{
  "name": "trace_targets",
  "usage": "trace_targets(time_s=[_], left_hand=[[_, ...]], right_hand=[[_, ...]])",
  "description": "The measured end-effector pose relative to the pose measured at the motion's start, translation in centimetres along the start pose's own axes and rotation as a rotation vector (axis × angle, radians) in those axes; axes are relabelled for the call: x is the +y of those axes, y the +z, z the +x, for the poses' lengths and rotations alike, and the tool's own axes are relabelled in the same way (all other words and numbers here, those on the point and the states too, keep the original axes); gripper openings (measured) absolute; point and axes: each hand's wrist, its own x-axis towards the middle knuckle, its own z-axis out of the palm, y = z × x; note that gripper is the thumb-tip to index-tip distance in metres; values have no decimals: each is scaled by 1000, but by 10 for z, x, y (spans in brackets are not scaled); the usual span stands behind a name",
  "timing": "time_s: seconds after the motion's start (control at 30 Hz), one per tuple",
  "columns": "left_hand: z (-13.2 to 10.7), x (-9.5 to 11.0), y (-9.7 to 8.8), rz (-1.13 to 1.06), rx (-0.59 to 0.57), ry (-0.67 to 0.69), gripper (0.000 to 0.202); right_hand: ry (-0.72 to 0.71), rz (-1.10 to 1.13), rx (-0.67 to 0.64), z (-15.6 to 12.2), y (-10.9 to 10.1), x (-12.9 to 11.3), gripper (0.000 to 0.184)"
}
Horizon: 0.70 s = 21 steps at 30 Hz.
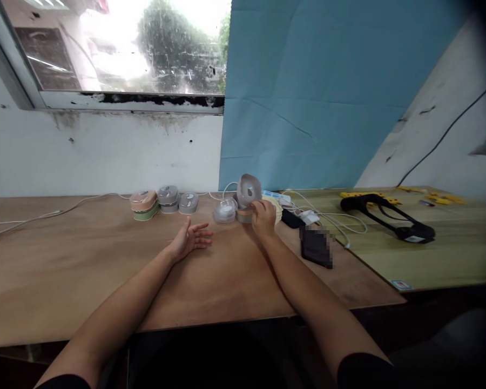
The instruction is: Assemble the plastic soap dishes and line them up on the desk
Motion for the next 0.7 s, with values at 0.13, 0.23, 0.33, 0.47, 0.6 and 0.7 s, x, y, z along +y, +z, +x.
trace_targets(time_s=[0.13, 0.23, 0.33, 0.47, 0.6, 0.7], left_hand=[[0, 0, -2, -2, -17, 5, 82], [0, 0, -2, -2, -24, 9, 82], [0, 0, -3, -6, -27, 11, 82], [0, 0, -3, -7, -28, 13, 82], [0, 0, -3, -5, -20, 12, 81], [0, 0, -4, 2, -14, 10, 81]], right_hand=[[52, -21, -35, 0, 4, 15, 30], [61, -23, -101, 0, 8, 15, 34], [57, -19, -135, 0, 9, 11, 35], [61, -1, -117, 1, 6, 5, 32], [50, 30, -82, 1, 4, 1, 30], [26, 70, -98, 1, 5, -1, 32]])
